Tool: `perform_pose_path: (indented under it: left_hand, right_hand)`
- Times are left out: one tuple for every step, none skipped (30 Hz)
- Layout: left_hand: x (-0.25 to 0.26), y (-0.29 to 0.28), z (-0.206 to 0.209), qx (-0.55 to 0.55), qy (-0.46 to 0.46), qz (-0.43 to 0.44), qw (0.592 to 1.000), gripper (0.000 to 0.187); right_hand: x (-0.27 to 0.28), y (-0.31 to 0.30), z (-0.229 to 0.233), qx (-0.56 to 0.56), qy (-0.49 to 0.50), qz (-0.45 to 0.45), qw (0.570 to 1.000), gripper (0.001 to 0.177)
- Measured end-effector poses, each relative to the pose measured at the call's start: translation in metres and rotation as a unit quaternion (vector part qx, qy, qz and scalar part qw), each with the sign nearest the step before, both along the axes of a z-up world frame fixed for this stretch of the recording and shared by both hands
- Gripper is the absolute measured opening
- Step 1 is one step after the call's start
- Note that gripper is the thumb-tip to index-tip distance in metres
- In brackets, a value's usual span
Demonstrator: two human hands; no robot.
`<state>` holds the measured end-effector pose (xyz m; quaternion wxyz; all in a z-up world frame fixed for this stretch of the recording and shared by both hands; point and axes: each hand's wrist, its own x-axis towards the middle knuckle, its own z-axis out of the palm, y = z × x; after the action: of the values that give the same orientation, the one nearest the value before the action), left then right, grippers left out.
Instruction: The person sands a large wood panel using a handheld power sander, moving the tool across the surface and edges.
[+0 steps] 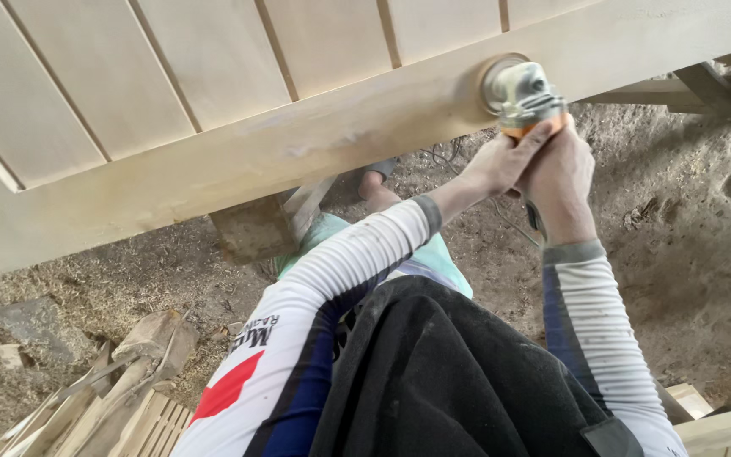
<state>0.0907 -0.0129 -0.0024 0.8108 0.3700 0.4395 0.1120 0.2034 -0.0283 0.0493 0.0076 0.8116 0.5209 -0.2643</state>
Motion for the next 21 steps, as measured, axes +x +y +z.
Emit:
perform_pose_path:
  left_hand:
    - [-0.014,0.0,-0.002,0.012,0.008,0.007,1.0,0.105]
    - [-0.027,-0.004,-0.003,-0.006,0.005,0.048,0.999,0.104]
    - [-0.044,-0.012,-0.003,-0.022,0.006,0.09,0.996,0.103]
    - [-0.062,-0.018,-0.006,-0.038,0.006,0.132,0.99,0.103]
    - [-0.08,-0.024,-0.01,-0.044,-0.011,0.157,0.987,0.102]
    - [-0.098,-0.033,-0.013,-0.05,-0.028,0.181,0.982,0.101]
    - [-0.114,-0.039,-0.017,-0.053,-0.045,0.205,0.976,0.1]
    - [-0.131,-0.048,-0.02,-0.03,-0.045,0.224,0.973,0.099]
    - [-0.149,-0.055,-0.021,-0.005,-0.044,0.243,0.969,0.098]
    - [-0.166,-0.061,-0.022,0.021,-0.043,0.262,0.964,0.097]
    - [-0.183,-0.067,-0.022,-0.003,-0.031,0.271,0.962,0.096]
    - [-0.202,-0.073,-0.022,-0.026,-0.02,0.279,0.96,0.096]
    - [-0.219,-0.083,-0.02,-0.053,-0.007,0.288,0.956,0.097]
    - [-0.234,-0.092,-0.017,-0.032,-0.013,0.304,0.952,0.097]
    - [-0.25,-0.097,-0.014,-0.008,-0.02,0.321,0.947,0.097]
    - [-0.264,-0.101,-0.012,0.018,-0.027,0.337,0.941,0.097]
    - [-0.273,-0.107,-0.01,0.049,-0.017,0.357,0.933,0.097]
    - [-0.28,-0.113,-0.008,0.08,-0.007,0.377,0.923,0.096]
    - [-0.284,-0.12,-0.007,0.111,0.004,0.395,0.912,0.096]
    - [-0.286,-0.126,-0.007,0.101,0.003,0.411,0.906,0.096]
    - [-0.285,-0.129,-0.008,0.094,-0.002,0.425,0.9,0.097]
  right_hand:
    - [-0.012,0.004,0.0,0.015,0.012,0.011,1.0,0.041]
    - [-0.025,0.003,0.003,0.025,0.006,0.039,0.999,0.042]
    - [-0.043,0.001,0.007,0.035,0.004,0.069,0.997,0.044]
    - [-0.062,0.001,0.009,0.046,0.002,0.098,0.994,0.045]
    - [-0.081,-0.001,0.012,0.045,0.017,0.105,0.993,0.044]
    - [-0.099,-0.004,0.016,0.043,0.031,0.113,0.992,0.044]
    - [-0.117,-0.004,0.019,0.044,0.045,0.121,0.991,0.043]
    - [-0.135,-0.006,0.023,0.04,0.041,0.143,0.988,0.047]
    - [-0.154,-0.007,0.026,0.038,0.038,0.167,0.985,0.051]
    - [-0.173,-0.007,0.027,0.037,0.035,0.19,0.98,0.056]
    - [-0.191,-0.008,0.029,0.036,0.052,0.2,0.978,0.051]
    - [-0.209,-0.009,0.03,0.035,0.069,0.209,0.975,0.046]
    - [-0.224,-0.014,0.031,0.029,0.088,0.219,0.971,0.041]
    - [-0.239,-0.018,0.032,0.016,0.093,0.226,0.969,0.039]
    - [-0.254,-0.019,0.032,0.006,0.098,0.235,0.967,0.036]
    - [-0.269,-0.019,0.033,-0.003,0.103,0.244,0.964,0.034]
    - [-0.279,-0.021,0.034,-0.002,0.103,0.263,0.959,0.034]
    - [-0.287,-0.023,0.034,-0.001,0.102,0.281,0.954,0.035]
    - [-0.294,-0.026,0.035,0.0,0.103,0.299,0.949,0.035]
    - [-0.3,-0.029,0.037,0.0,0.095,0.31,0.946,0.034]
    - [-0.302,-0.031,0.038,0.003,0.084,0.32,0.944,0.034]
